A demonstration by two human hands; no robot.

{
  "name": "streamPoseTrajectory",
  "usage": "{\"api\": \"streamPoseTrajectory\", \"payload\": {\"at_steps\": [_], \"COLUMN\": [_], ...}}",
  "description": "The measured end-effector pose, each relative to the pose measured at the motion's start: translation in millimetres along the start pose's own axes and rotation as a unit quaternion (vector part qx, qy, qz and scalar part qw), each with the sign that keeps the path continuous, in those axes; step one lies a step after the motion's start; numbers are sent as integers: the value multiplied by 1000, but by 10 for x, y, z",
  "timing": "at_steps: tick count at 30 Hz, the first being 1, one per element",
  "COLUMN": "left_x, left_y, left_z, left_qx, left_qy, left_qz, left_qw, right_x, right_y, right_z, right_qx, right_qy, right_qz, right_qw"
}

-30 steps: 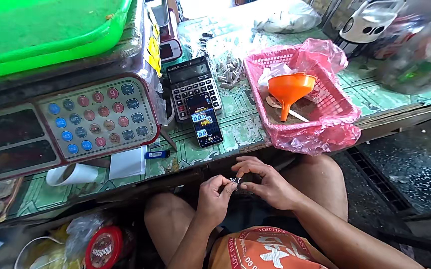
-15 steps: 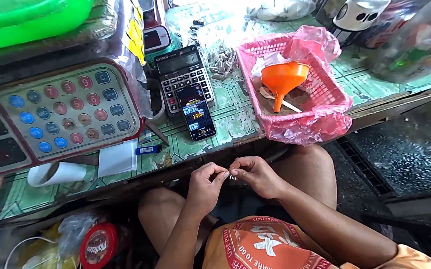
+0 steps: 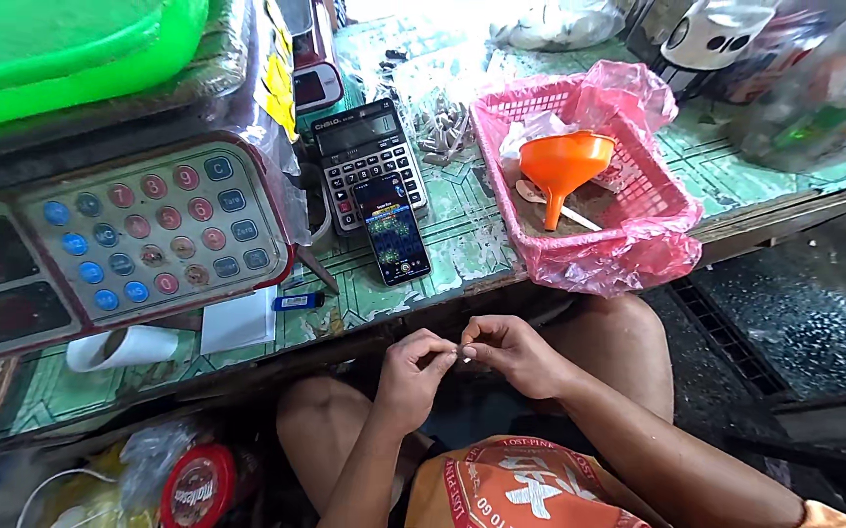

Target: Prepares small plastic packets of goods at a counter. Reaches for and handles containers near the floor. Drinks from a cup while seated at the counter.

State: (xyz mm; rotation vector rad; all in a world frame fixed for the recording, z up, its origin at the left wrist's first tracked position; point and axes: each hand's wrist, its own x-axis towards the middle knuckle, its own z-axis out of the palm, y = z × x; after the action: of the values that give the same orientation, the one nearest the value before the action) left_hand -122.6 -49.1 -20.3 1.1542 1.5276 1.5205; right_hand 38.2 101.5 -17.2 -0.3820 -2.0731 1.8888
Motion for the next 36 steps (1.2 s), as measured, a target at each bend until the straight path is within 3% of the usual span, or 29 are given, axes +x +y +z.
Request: {"api": "streamPoseTrajectory", "payload": {"at_steps": [4, 8, 11, 15, 21, 25, 28, 32, 36], "left_x": [-12, 18, 15, -3, -2, 14, 4, -10, 10], "left_y": [3, 11, 39, 48, 43, 46, 38, 13, 35], "left_z": [58, 53, 19, 28, 64, 32, 10, 28, 68], "left_qx": [92, -24, -76, -3, 100, -12, -51, 57, 153], "left_qy": [-25, -18, -32, -25, -30, -53, -64, -60, -54], "left_qz": [13, 15, 5, 7, -8, -21, -20, 4, -4], "left_qw": [995, 999, 997, 1000, 994, 998, 996, 997, 987], "right_x": [-30, -24, -7, -12, -35, -41, -58, -62, -82], "right_y": [26, -1, -67, -47, 0, -9, -41, -12, 33], "right_z": [35, -14, -108, -108, -58, -101, -153, -141, -81], "right_qx": [-43, 11, -41, -118, -101, -14, -42, -146, -132], "right_qy": [27, -12, -45, -25, -2, -29, -57, -46, -26], "right_qz": [-21, -19, -20, -29, -27, -27, -13, -3, 3], "right_qw": [998, 1000, 998, 992, 995, 999, 997, 988, 991]}}
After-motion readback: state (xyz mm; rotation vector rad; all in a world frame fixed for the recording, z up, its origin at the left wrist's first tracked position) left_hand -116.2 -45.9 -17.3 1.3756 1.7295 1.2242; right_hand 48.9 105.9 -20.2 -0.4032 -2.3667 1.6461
